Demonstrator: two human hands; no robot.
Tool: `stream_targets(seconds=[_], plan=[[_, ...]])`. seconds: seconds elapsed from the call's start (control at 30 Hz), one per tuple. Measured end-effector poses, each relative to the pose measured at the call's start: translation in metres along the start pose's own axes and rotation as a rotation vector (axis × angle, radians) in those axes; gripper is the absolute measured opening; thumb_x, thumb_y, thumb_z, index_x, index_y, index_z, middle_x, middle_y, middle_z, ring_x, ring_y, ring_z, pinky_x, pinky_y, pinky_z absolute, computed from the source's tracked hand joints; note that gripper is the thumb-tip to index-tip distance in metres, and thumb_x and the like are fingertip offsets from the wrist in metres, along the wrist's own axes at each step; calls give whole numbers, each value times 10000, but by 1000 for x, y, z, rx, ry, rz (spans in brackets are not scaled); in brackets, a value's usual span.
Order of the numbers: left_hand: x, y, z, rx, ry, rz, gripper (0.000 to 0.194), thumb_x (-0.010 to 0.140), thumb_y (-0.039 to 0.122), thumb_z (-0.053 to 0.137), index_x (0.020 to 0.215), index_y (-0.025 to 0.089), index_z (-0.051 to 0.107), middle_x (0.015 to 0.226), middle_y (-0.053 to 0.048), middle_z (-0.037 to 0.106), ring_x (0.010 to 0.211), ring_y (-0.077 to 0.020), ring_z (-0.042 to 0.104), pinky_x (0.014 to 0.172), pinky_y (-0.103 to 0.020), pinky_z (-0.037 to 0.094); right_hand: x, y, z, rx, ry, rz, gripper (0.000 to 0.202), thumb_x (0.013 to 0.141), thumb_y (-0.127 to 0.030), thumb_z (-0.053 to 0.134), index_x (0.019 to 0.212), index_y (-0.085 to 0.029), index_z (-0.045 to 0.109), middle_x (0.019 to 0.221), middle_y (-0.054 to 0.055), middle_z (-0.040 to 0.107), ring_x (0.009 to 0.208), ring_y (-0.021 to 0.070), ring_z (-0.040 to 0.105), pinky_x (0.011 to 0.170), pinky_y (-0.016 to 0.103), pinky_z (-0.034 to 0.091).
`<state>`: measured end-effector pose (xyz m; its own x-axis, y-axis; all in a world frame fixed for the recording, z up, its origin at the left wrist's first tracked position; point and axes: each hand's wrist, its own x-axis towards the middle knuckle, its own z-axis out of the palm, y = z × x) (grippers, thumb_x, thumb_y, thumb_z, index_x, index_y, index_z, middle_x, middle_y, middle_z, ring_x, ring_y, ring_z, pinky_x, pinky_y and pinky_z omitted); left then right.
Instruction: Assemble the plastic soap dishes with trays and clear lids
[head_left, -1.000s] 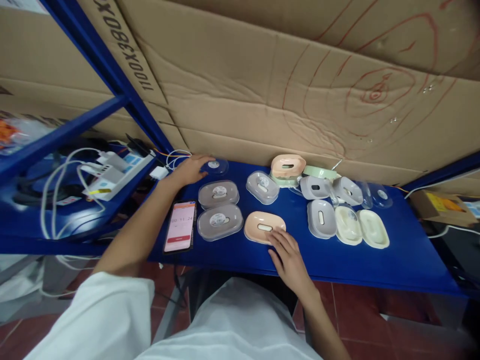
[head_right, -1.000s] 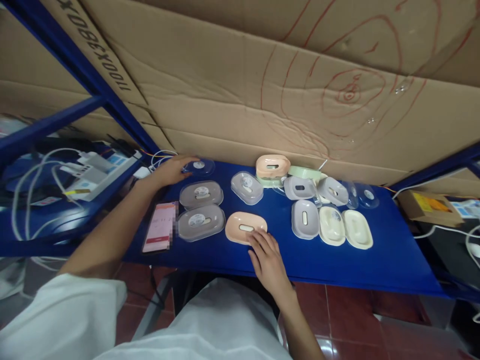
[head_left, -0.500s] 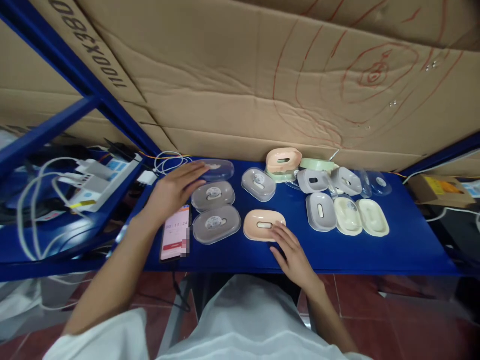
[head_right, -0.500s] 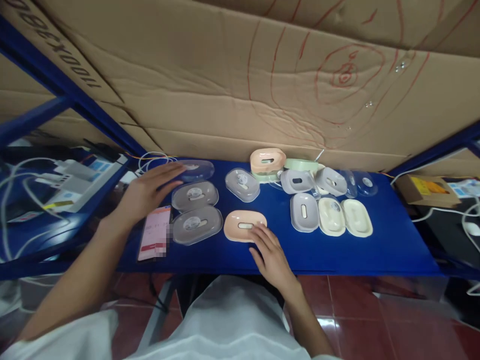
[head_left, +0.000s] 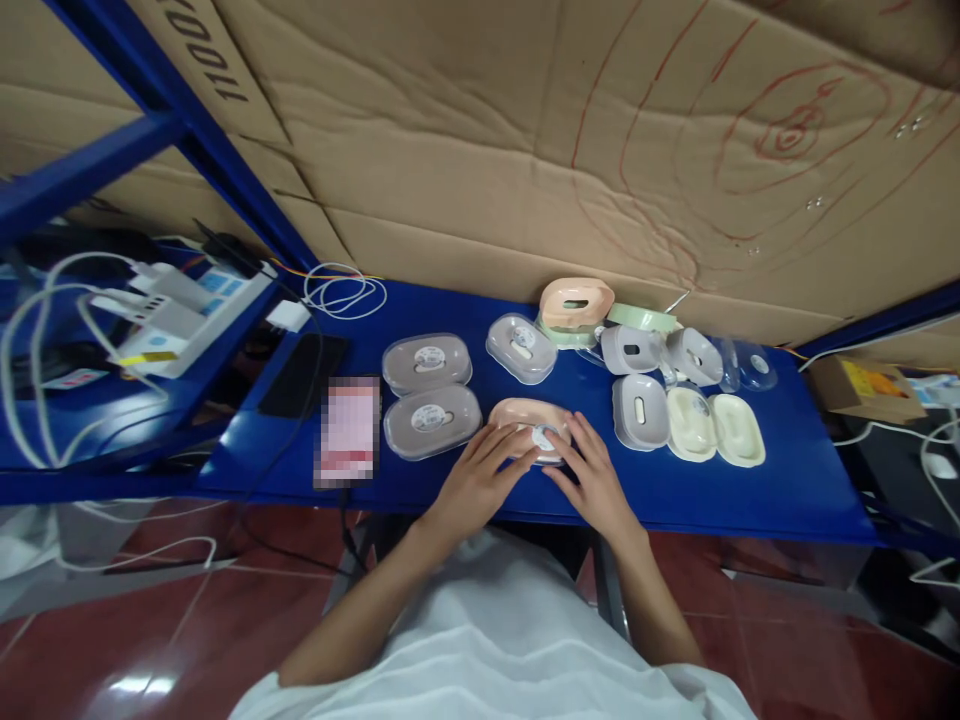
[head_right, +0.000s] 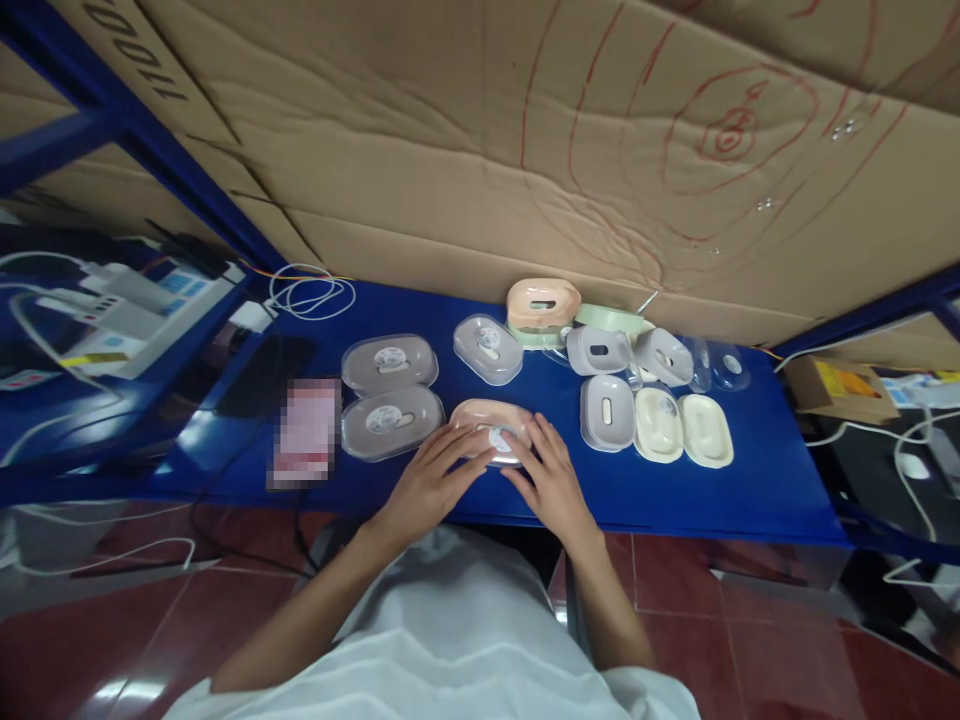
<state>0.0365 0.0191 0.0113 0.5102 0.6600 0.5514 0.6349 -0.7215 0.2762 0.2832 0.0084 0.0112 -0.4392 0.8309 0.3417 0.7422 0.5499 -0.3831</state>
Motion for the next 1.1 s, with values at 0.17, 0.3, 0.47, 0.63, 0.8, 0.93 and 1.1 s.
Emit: stream_targets(seconds=[0.17, 0.3, 0.47, 0.63, 0.8, 0.93, 1.1], plan=[[0, -5, -12, 16, 30, -57, 382, 1044, 180, 620, 1423, 216, 639, 1508, -143, 646, 1496, -270, 547, 1180, -451, 543, 6, 1, 2, 78, 62, -39, 704, 1072, -212, 595, 1698, -386, 325, 1762, 44, 332, 1666, 321, 219, 1282, 585, 425], [2, -7, -16, 123, 22, -59, 345, 1045, 186, 623, 1385, 231, 658, 1503, -113, 668, 1492, -289, 554, 1292, -568, 379, 12, -2, 3, 76, 58, -60, 675, 1082, -178, 553, 1695, -366, 341, 1736, 59, 388, 1650, 298, 278, 1298, 572, 408], [2, -15, -22, 183, -73, -89, 324, 1053, 287, 638, 1373, 262, 678, 1499, -108, 676, 1494, -304, 550, 1337, -640, 179, 10, -3, 5, 24, 26, -108, 656, 1076, -201, 585, 1685, -329, 375, 1713, 96, 426, 1625, 294, 343, 1298, 562, 413], [0, -21, -21, 154, -135, -58, 330, 1075, 265, 594, 1397, 257, 662, 1506, -114, 669, 1418, -258, 623, 1336, -572, 228, 3, -3, 12, -28, 58, -100, 692, 1074, -160, 575, 1693, -361, 341, 1689, 81, 468, 1606, 277, 384, 1290, 552, 431], [-2, -17, -16, 131, -95, -76, 334, 1070, 219, 591, 1396, 260, 651, 1518, -96, 661, 1442, -237, 600, 1352, -559, 182, -2, -1, 17, -2, 67, -75, 695, 1058, -163, 603, 1675, -392, 377, 1680, 52, 484, 1588, 282, 418, 1278, 542, 453], [-10, -17, -26, 176, -7, -129, 315, 1045, 243, 641, 1356, 260, 679, 1457, -111, 693, 1430, -280, 597, 1338, -610, 160, -4, 1, 19, -37, 71, -75, 697, 1054, -176, 609, 1677, -387, 379, 1694, 64, 460, 1585, 306, 420, 1261, 558, 465], [-27, -29, -37, 252, 65, -341, 343, 1008, 330, 700, 1343, 259, 697, 1370, -140, 707, 1323, -317, 639, 1259, -619, 301, -2, 5, 24, -112, 98, 6, 761, 1051, -278, 644, 1714, -372, 282, 1777, 114, 281, 1617, 375, 340, 1249, 657, 419]])
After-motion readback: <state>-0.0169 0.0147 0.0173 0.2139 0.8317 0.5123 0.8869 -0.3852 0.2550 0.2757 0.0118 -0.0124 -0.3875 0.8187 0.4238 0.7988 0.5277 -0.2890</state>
